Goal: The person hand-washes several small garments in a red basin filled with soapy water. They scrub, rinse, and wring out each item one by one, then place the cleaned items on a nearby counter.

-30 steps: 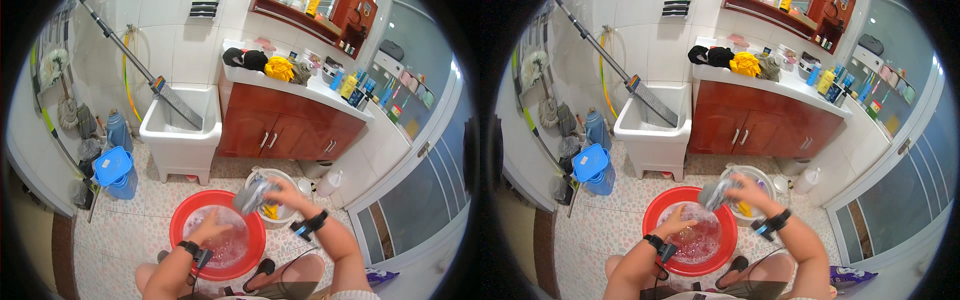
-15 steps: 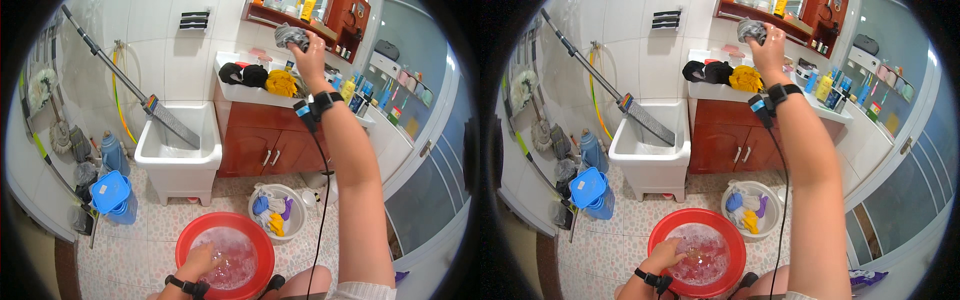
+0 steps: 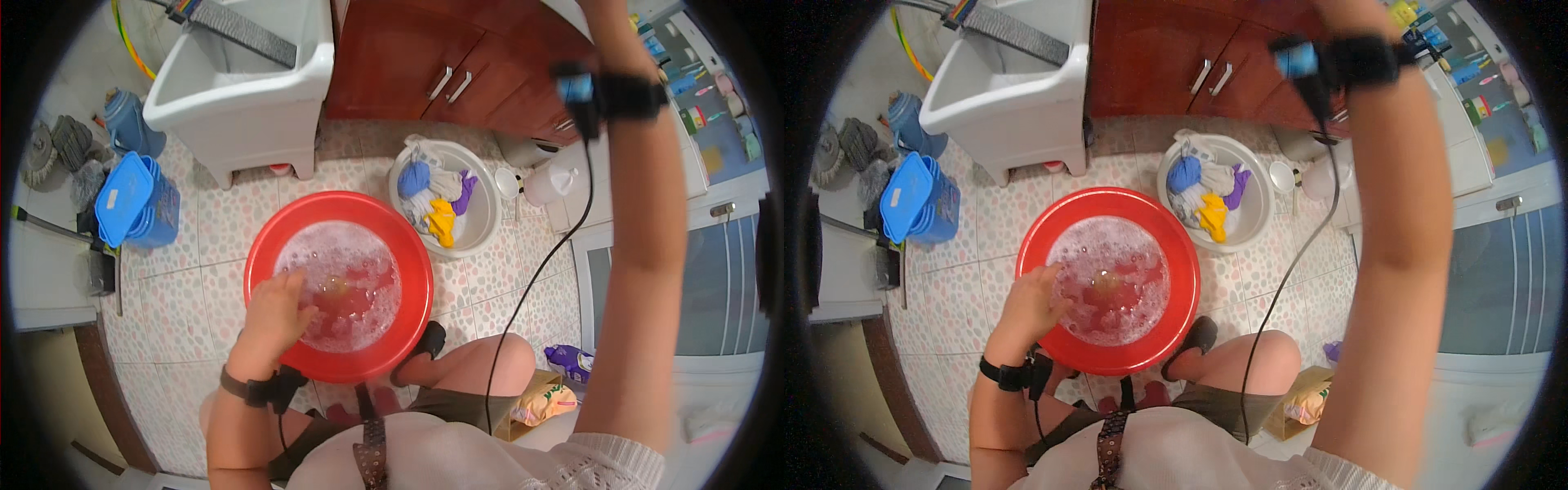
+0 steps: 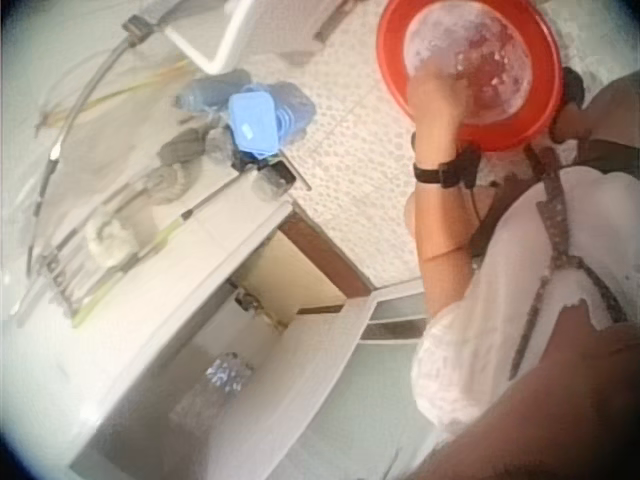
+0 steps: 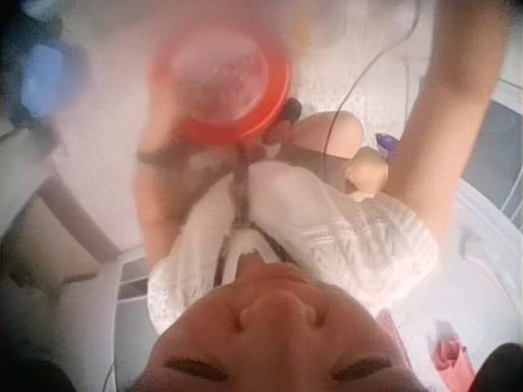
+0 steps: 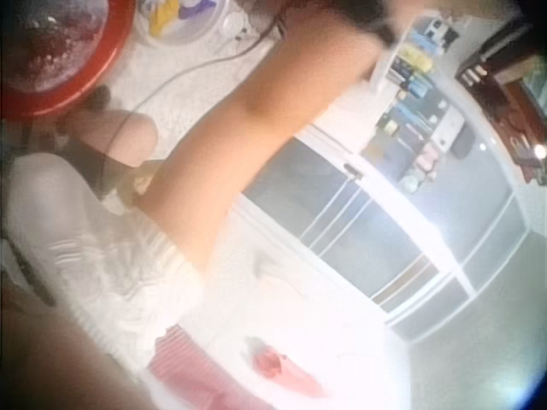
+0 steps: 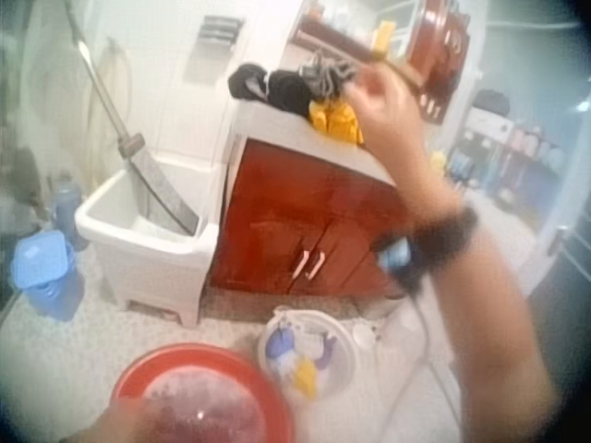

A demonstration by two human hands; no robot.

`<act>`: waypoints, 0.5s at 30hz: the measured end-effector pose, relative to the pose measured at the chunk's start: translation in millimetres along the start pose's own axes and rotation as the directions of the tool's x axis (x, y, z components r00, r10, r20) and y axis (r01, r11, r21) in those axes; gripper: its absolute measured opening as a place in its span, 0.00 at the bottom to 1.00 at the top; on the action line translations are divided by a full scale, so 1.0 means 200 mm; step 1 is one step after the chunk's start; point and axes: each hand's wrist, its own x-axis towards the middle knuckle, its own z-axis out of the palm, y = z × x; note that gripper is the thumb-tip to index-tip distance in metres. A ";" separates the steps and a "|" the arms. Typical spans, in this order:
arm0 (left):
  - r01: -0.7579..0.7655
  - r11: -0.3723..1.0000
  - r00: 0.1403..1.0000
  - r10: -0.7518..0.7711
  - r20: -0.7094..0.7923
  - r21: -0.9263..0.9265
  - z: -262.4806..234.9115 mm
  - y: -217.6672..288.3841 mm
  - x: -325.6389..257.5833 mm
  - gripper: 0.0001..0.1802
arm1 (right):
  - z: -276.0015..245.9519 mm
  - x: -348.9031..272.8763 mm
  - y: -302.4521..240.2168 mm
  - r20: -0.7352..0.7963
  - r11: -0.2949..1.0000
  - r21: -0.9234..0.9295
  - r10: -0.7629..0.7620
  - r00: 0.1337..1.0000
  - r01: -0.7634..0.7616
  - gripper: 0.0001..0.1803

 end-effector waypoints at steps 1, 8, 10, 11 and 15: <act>0.002 1.000 1.000 -0.002 0.005 -0.012 0.00 0.01 0.00 0.30 | 0.04 -0.21 0.06 0.060 0.998 0.038 0.038 0.997 -0.041 0.21; 0.109 0.990 0.986 -0.118 0.117 0.085 0.05 0.00 0.07 0.32 | 0.55 -1.94 0.45 0.694 0.690 -0.261 0.620 0.366 -0.675 0.18; 0.104 0.991 0.983 -0.115 0.142 0.083 0.06 0.00 0.10 0.31 | 0.73 -2.39 0.50 0.724 0.676 -0.237 0.602 0.337 -0.698 0.21; 0.107 0.991 0.980 -0.119 0.159 0.082 0.06 -0.01 0.12 0.31 | 0.81 -2.57 0.53 0.739 0.671 -0.255 0.599 0.307 -0.696 0.23; 0.076 0.995 0.996 -0.078 0.032 0.062 0.09 -0.07 0.13 0.30 | 1.13 -2.98 0.69 0.761 0.488 -0.375 0.647 0.038 -0.788 0.22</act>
